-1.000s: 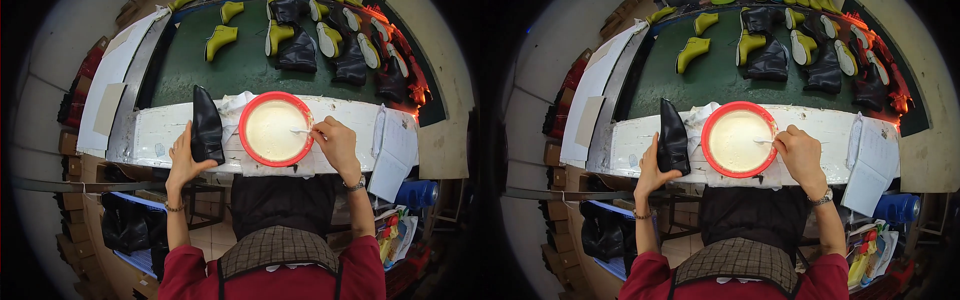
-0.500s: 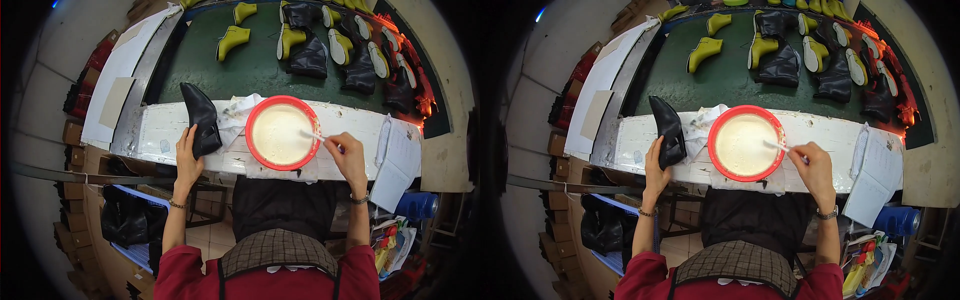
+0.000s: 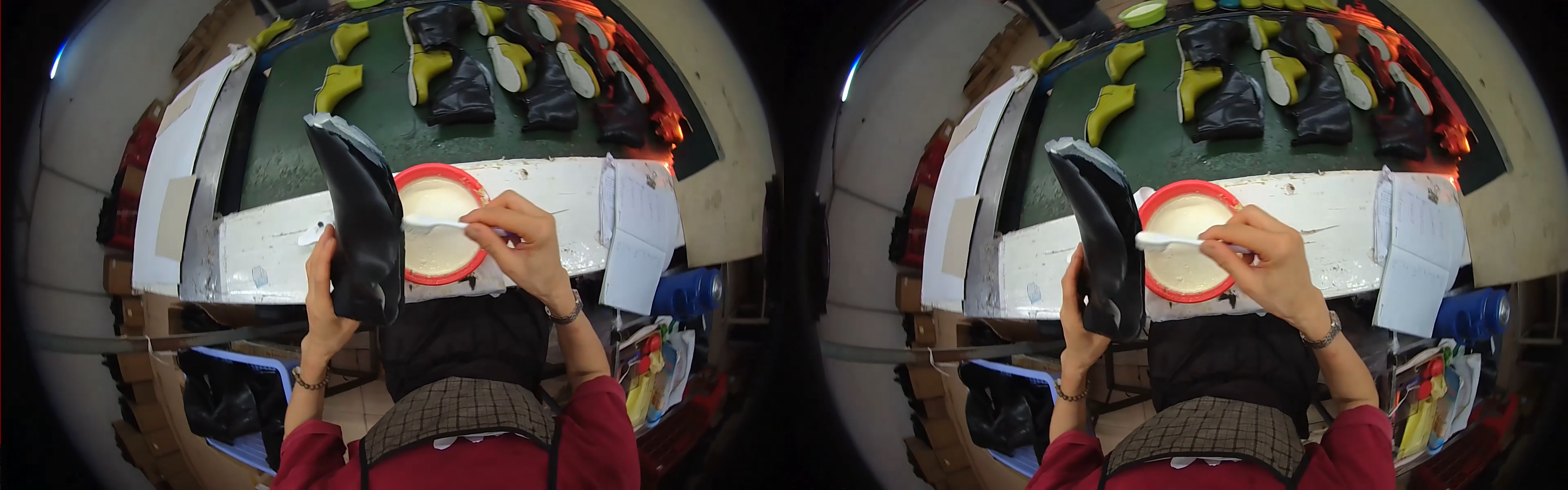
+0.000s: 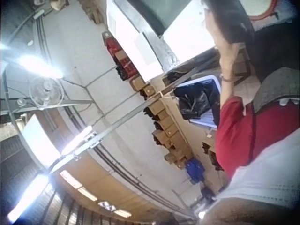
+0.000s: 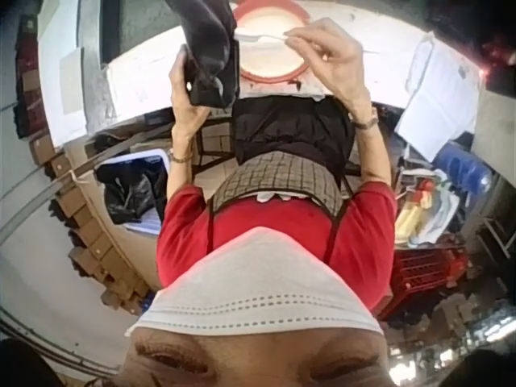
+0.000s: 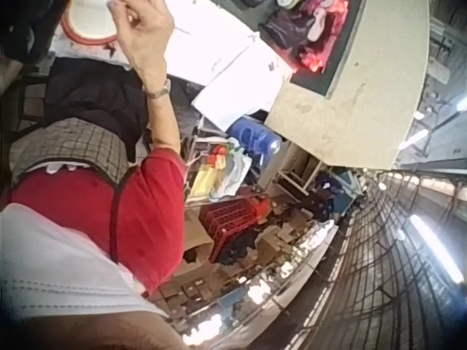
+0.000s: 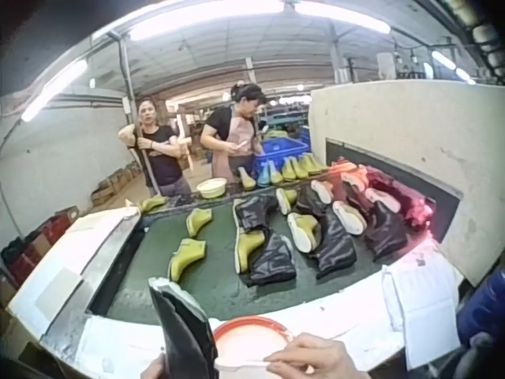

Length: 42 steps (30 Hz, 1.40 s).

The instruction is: Applying adhesive to the interior edges of black shoe uppers using a small spatula/spoon.

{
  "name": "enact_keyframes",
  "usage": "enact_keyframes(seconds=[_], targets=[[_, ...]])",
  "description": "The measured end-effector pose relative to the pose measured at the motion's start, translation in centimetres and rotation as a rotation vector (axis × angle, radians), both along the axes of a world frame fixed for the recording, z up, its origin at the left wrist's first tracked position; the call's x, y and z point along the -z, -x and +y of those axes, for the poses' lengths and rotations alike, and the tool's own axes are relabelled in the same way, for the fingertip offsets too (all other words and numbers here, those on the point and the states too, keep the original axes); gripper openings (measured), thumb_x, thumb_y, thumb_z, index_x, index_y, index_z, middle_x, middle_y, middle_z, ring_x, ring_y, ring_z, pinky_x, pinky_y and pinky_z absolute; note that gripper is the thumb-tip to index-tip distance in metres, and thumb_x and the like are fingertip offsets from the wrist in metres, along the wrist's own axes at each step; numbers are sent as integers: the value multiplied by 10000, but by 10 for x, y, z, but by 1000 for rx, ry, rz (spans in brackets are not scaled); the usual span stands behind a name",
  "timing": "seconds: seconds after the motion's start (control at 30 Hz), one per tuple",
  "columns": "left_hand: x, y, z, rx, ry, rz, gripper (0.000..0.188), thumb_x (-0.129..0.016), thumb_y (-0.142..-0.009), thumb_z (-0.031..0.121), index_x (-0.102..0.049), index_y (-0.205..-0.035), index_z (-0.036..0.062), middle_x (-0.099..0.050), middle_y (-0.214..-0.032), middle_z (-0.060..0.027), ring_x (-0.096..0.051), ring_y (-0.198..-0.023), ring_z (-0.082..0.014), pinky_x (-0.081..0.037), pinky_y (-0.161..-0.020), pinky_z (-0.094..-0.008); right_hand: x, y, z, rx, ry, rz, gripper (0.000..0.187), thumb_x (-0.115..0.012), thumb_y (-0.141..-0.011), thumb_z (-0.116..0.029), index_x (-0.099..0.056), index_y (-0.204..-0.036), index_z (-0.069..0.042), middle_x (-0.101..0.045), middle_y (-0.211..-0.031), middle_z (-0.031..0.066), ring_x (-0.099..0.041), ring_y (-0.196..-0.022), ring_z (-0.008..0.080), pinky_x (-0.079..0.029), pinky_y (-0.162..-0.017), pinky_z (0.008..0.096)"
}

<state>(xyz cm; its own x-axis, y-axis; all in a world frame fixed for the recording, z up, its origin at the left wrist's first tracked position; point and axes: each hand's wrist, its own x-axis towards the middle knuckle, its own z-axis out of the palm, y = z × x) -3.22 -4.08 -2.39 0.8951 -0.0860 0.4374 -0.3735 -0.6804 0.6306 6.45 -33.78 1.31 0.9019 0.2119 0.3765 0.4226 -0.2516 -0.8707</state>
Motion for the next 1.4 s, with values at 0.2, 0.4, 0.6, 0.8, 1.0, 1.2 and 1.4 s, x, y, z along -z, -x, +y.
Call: enact_keyframes(seconds=[0.2, 0.4, 0.6, 0.8, 1.0, 1.2, 1.4], targets=[[3, 2, -8, 149, 36, -62, 975, -828, -805, 3, -255, -1594, 12, -349, -1615, -249, -428, -1459, -348, -381, -1177, -428, 2, -30, -12, 118, 186, -276, 113, -820, -849, -145, -780, -910, -59, -645, -794, 55, -615, -602, 195, -473, -547, 315], [2, -6, -22, 89, 185, -89, 953, -812, -815, 10, -253, -1586, -5, -369, -1596, -273, -443, -1440, -369, -391, -1168, -437, 4, -47, -10, 66, 51, -456, 171, -823, -823, -17, -785, -990, -23, -656, -890, 71, -626, -719, 149, -490, -612, 272], [-4, -20, -34, 19, 324, -143, 966, -767, -841, -9, -180, -1608, -2, -335, -1619, -276, -412, -1467, -359, -346, -1202, -431, 11, -7, -8, -63, -9, -357, 145, -857, -792, -89, -791, -913, -45, -690, -830, 58, -667, -696, 166, -516, -600, 286], [-2, -18, -32, 140, 212, -125, 988, -806, -820, -3, -199, -1600, -1, -327, -1620, -279, -418, -1465, -370, -364, -1196, -437, -6, -41, -24, 125, 72, -328, 128, -840, -828, -127, -791, -917, -50, -686, -828, 45, -627, -643, 145, -474, -537, 266], [-9, -29, -44, 78, 225, -211, 969, -795, -829, -16, -203, -1596, -5, -342, -1614, -279, -418, -1466, -369, -369, -1194, -436, -7, -43, -19, 109, 45, -502, 155, -854, -795, -105, -784, -921, -48, -674, -827, 55, -653, -676, 171, -508, -575, 284], [-16, -48, -49, -63, 257, -302, 852, -647, -919, -71, -157, -1611, 10, -361, -1617, -223, -393, -1482, -318, -308, -1222, -414, 0, -1, -11, -37, 64, -430, 179, -870, -752, -71, -785, -908, -54, -673, -813, 48, -663, -707, 177, -518, -590, 297], [-8, -63, -46, -154, 163, -335, 665, -584, -947, -91, -324, -1555, -18, -418, -1588, -208, -441, -1450, -308, -328, -1205, -387, -3, 15, -10, -199, 42, -224, 174, -853, -784, -37, -794, -947, -33, -667, -840, 62, -638, -689, 132, -480, -570, 252]])
